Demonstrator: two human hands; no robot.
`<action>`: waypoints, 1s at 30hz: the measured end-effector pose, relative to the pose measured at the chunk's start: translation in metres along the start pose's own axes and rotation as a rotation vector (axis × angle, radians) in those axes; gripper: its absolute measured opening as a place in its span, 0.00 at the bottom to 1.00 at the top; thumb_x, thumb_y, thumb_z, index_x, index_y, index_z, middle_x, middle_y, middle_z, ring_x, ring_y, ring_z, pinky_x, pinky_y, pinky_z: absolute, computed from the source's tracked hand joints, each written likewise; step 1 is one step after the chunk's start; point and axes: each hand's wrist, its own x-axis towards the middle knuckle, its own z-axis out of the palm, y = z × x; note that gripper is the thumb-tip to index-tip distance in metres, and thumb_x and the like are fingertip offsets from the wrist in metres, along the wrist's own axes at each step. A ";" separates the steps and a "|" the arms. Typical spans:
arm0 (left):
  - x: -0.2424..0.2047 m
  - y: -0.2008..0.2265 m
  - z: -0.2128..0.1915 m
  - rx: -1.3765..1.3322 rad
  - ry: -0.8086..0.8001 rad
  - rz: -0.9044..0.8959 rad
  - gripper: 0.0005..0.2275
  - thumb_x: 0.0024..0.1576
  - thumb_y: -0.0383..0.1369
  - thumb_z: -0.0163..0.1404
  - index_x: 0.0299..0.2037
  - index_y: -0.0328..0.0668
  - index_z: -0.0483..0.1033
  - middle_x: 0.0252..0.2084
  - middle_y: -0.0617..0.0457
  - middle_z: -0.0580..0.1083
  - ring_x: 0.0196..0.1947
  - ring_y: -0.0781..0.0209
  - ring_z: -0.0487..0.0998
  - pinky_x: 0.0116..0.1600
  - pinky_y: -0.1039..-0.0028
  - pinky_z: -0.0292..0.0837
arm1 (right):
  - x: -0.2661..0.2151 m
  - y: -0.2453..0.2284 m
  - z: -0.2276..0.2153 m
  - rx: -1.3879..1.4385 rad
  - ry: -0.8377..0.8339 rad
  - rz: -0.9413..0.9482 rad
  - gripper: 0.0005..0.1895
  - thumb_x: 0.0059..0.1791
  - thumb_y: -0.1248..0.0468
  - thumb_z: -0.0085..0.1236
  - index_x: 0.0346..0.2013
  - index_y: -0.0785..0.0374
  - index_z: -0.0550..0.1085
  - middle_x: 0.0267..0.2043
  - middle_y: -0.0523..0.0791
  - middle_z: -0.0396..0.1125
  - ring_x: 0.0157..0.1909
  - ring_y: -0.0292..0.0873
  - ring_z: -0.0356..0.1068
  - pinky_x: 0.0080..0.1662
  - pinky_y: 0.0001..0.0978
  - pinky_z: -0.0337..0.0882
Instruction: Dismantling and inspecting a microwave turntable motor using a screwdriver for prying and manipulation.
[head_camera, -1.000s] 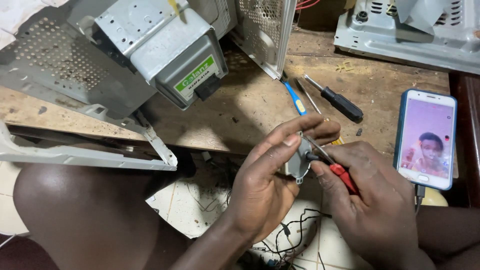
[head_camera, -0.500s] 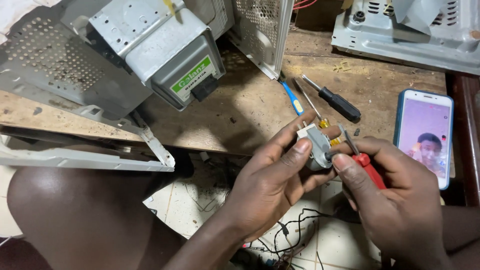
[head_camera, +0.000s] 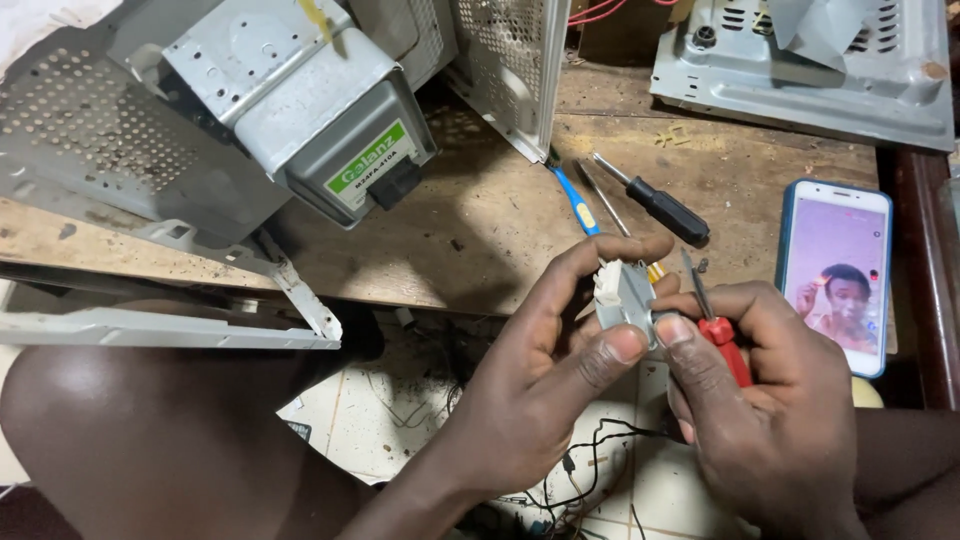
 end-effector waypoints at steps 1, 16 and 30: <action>0.000 0.000 0.001 -0.001 -0.002 0.000 0.25 0.62 0.41 0.48 0.67 0.39 0.61 0.60 0.50 0.69 0.50 0.69 0.72 0.59 0.78 0.68 | 0.000 0.001 0.000 -0.001 0.002 0.000 0.06 0.52 0.67 0.55 0.40 0.67 0.74 0.09 0.47 0.58 0.09 0.37 0.55 0.15 0.28 0.57; 0.010 -0.010 -0.008 0.221 0.217 -0.078 0.23 0.63 0.43 0.43 0.62 0.34 0.74 0.46 0.54 0.77 0.43 0.69 0.76 0.42 0.73 0.83 | 0.003 0.014 -0.010 -0.281 -0.104 -0.346 0.08 0.47 0.62 0.62 0.36 0.63 0.75 0.33 0.42 0.74 0.34 0.35 0.72 0.41 0.26 0.70; 0.009 -0.018 -0.016 0.271 0.201 -0.037 0.18 0.64 0.43 0.44 0.51 0.38 0.79 0.49 0.57 0.78 0.51 0.70 0.75 0.61 0.77 0.70 | 0.005 0.013 -0.013 -0.286 -0.115 -0.265 0.06 0.48 0.61 0.61 0.36 0.60 0.77 0.28 0.39 0.74 0.28 0.31 0.70 0.36 0.24 0.69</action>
